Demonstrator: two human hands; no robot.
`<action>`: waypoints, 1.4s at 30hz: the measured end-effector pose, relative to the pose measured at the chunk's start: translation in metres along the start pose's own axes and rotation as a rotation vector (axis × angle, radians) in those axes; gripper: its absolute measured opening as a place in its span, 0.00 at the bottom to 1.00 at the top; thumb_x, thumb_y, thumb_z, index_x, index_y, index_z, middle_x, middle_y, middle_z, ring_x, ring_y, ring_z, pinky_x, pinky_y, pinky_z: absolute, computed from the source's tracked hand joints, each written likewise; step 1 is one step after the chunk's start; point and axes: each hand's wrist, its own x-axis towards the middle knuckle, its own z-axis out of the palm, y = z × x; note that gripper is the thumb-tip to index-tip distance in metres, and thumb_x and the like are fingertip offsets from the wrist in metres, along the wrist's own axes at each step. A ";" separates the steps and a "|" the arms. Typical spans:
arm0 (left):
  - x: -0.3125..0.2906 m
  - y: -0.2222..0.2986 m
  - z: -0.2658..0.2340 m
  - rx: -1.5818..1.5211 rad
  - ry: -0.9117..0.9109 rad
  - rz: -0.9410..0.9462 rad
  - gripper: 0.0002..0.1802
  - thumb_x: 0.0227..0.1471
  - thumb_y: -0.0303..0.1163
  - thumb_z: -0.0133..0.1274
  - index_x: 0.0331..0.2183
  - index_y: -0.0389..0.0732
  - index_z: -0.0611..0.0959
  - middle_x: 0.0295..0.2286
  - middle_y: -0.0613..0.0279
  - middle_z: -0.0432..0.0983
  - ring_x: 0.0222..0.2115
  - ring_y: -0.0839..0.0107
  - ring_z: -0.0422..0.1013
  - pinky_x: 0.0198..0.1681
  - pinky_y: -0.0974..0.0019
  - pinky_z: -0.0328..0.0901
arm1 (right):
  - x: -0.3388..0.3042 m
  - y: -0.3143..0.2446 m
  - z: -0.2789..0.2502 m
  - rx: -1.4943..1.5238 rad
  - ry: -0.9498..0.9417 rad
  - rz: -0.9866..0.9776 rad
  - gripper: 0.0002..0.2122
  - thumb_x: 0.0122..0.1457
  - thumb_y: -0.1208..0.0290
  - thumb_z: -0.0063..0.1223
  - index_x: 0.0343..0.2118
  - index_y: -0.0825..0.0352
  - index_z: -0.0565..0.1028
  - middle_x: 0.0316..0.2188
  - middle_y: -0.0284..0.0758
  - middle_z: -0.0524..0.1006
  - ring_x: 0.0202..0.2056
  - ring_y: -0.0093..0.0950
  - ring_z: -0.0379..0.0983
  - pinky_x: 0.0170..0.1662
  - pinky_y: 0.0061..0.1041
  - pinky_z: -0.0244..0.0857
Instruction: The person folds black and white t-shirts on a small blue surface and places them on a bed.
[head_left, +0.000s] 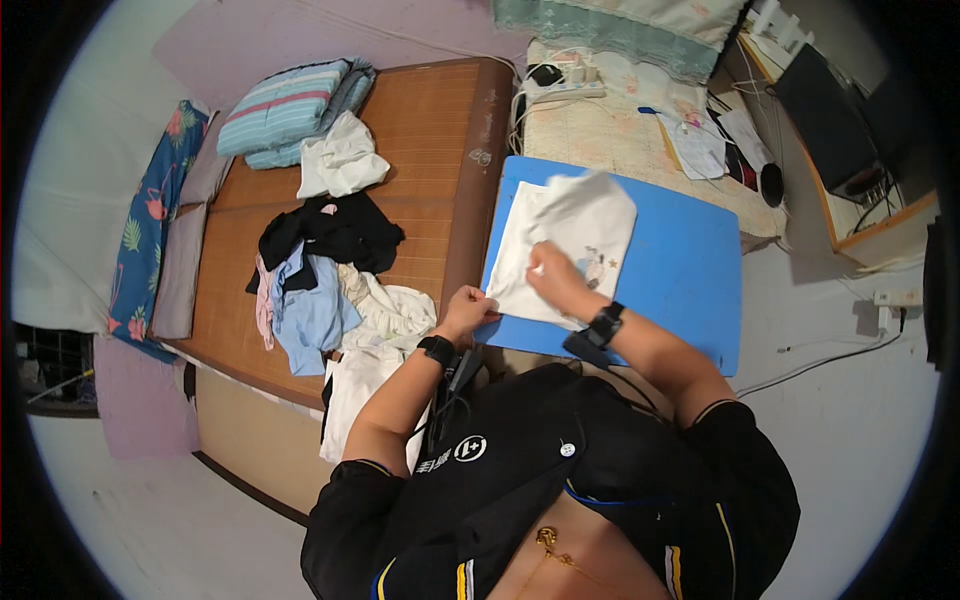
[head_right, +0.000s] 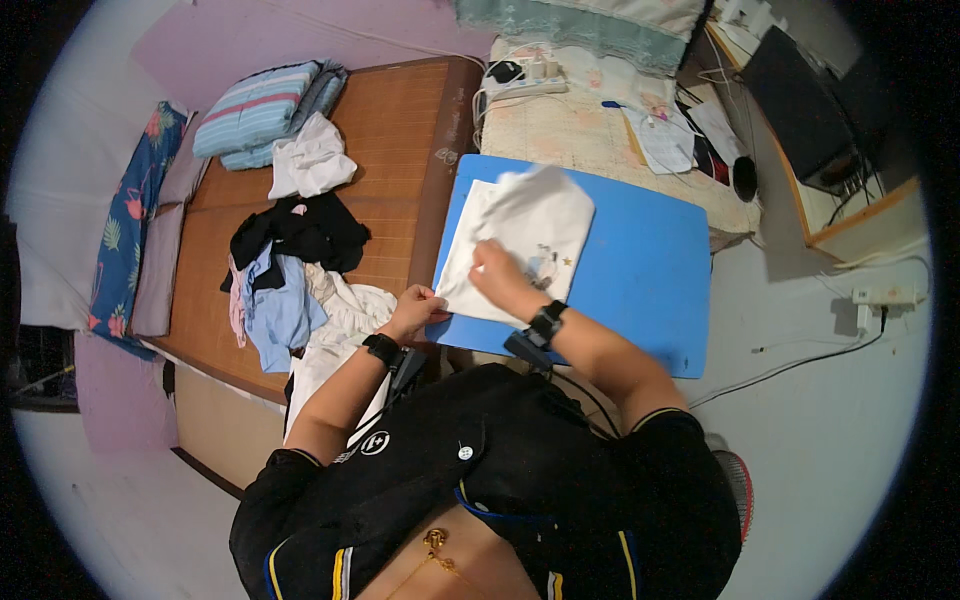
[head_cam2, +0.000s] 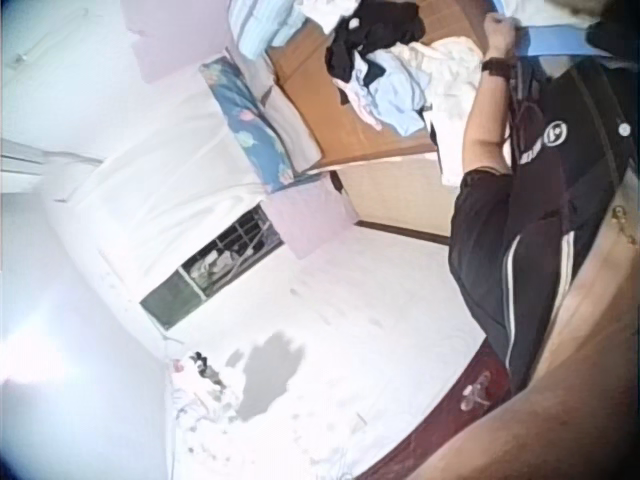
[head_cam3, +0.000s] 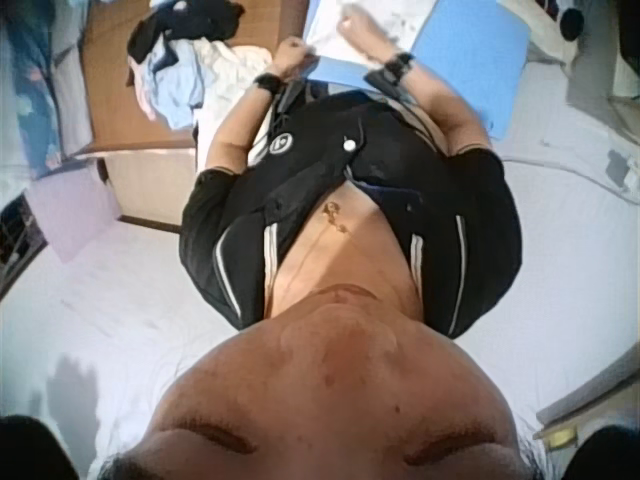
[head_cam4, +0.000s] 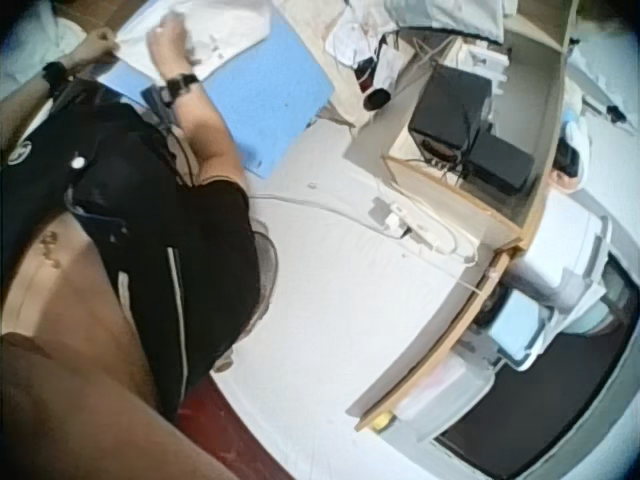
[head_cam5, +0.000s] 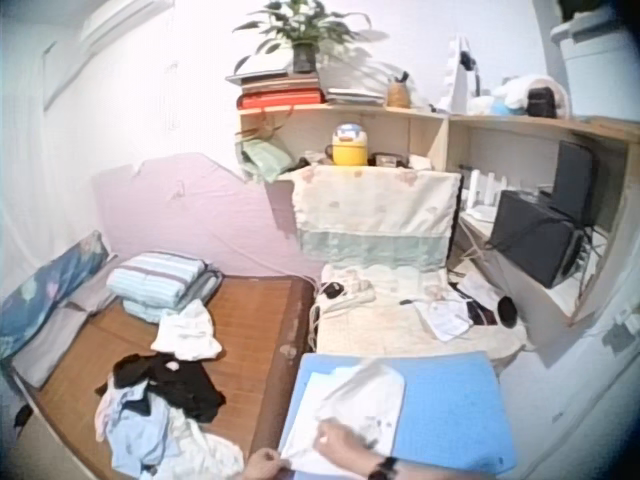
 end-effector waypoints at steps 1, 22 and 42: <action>0.000 -0.004 0.001 -0.012 0.008 0.000 0.09 0.43 0.20 0.50 0.26 0.37 0.66 0.24 0.62 0.66 0.24 0.72 0.68 0.30 0.68 0.71 | 0.001 0.001 0.018 -0.044 -0.092 0.021 0.06 0.44 0.75 0.50 0.24 0.67 0.65 0.27 0.43 0.67 0.28 0.42 0.66 0.33 0.36 0.61; 0.003 0.001 -0.016 0.059 -0.180 0.002 0.14 0.48 0.33 0.53 0.29 0.29 0.73 0.26 0.56 0.71 0.26 0.70 0.71 0.29 0.73 0.70 | -0.021 0.012 0.023 0.451 -0.503 0.180 0.23 0.48 0.72 0.53 0.48 0.70 0.60 0.39 0.41 0.70 0.37 0.27 0.69 0.42 0.22 0.63; -0.011 0.036 -0.011 0.088 -0.117 -0.172 0.07 0.46 0.23 0.51 0.22 0.33 0.69 0.25 0.56 0.68 0.24 0.68 0.70 0.30 0.69 0.73 | -0.121 0.064 -0.034 -0.500 -0.033 0.004 0.17 0.39 0.77 0.51 0.36 0.66 0.67 0.35 0.38 0.64 0.38 0.36 0.63 0.38 0.31 0.61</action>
